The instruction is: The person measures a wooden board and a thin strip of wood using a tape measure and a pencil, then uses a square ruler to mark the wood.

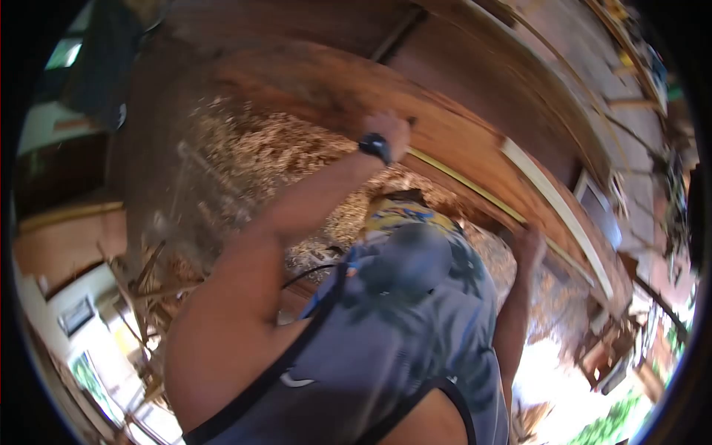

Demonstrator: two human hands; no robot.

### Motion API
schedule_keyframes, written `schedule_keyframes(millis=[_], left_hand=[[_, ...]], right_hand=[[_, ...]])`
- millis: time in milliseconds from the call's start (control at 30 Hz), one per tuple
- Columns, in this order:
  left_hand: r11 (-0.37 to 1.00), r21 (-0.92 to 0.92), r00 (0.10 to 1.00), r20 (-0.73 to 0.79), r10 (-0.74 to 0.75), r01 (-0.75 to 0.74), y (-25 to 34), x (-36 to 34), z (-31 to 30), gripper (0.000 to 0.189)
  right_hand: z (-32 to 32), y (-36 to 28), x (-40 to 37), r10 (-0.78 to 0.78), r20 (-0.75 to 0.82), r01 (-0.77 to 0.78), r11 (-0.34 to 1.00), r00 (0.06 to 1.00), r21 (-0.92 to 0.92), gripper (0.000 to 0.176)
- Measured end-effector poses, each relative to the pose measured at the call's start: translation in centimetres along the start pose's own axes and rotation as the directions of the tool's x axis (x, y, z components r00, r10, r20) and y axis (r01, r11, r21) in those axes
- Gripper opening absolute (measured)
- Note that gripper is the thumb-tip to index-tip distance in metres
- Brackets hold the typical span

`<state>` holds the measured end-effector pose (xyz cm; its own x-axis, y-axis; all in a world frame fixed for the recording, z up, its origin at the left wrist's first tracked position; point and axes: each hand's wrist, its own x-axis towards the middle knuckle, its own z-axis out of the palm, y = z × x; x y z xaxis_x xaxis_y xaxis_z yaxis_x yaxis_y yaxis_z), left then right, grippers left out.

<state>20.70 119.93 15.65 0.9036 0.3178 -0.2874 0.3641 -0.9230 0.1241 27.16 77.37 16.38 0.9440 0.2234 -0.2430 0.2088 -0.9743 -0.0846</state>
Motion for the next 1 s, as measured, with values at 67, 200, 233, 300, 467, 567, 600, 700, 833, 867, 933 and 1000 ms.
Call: schedule_keyframes(millis=[67, 200, 233, 300, 467, 567, 600, 700, 833, 867, 933, 1000], left_hand=[[1.000, -0.026, 0.998, -0.059, 0.007, -0.009, 0.0, -0.6, 1.3, 0.027], [0.992, -0.076, 0.995, -0.019, 0.095, -0.097, -0.3, -3.6, -0.1, 0.023], [0.992, -0.074, 0.995, -0.018, 0.098, -0.099, -0.5, -4.3, -0.5, 0.023], [0.978, -0.131, 0.986, 0.020, 0.164, -0.160, -1.2, -5.5, -1.5, 0.018], [0.987, -0.098, 0.987, 0.090, 0.133, -0.125, -6.5, -5.2, -2.6, 0.017], [0.996, -0.050, 0.977, 0.193, 0.087, -0.079, -11.6, -3.8, -4.7, 0.020], [0.998, -0.036, 0.975, 0.212, 0.064, -0.058, -13.5, -3.5, -5.4, 0.021], [0.997, -0.055, 0.982, 0.176, 0.065, -0.056, -19.6, -2.1, -6.5, 0.022], [0.989, 0.033, 0.987, 0.074, 0.142, -0.145, -27.1, 0.1, -6.8, 0.024], [0.990, -0.001, 0.989, 0.056, 0.138, -0.138, -27.9, 0.6, -7.0, 0.024], [0.987, -0.051, 0.987, 0.044, 0.155, -0.153, -27.8, 1.2, -6.9, 0.025], [0.971, 0.003, 0.971, -0.029, 0.239, -0.239, -26.8, 1.8, -6.8, 0.026]], right_hand=[[-2.1, -1.6, -0.4, 0.148, 0.011, -0.148, 0.978, 0.989, 0.149, 0.025], [-0.3, 2.2, 0.1, 0.097, -0.075, -0.084, 0.983, 0.992, 0.166, 0.025], [-0.4, 2.9, 0.1, 0.101, -0.075, -0.087, 0.982, 0.992, 0.167, 0.025], [-0.4, 3.7, 0.1, -0.041, -0.128, 0.059, 0.989, 0.991, 0.137, 0.031], [-0.5, 5.8, 0.5, -0.150, -0.031, 0.153, 0.980, 0.988, 0.130, 0.035], [-1.5, 6.5, 1.0, -0.068, 0.088, 0.056, 0.990, 0.994, 0.126, 0.027], [-0.8, 8.0, 1.4, -0.120, 0.006, 0.119, 0.984, 0.993, 0.133, 0.021], [-1.5, 10.3, 2.2, -0.110, 0.032, 0.106, 0.990, 0.993, 0.096, 0.020], [-1.9, 12.7, 3.7, -0.155, 0.059, 0.148, 0.984, 0.986, 0.102, 0.013], [-2.5, 12.2, 4.0, -0.140, 0.120, 0.133, 0.989, 0.983, 0.068, 0.011], [-2.1, 12.1, 5.2, -0.221, 0.149, 0.215, 0.975, 0.964, 0.055, 0.013], [-2.3, 9.3, 6.0, -0.222, 0.172, 0.196, 0.968, 0.960, 0.154, 0.016]])
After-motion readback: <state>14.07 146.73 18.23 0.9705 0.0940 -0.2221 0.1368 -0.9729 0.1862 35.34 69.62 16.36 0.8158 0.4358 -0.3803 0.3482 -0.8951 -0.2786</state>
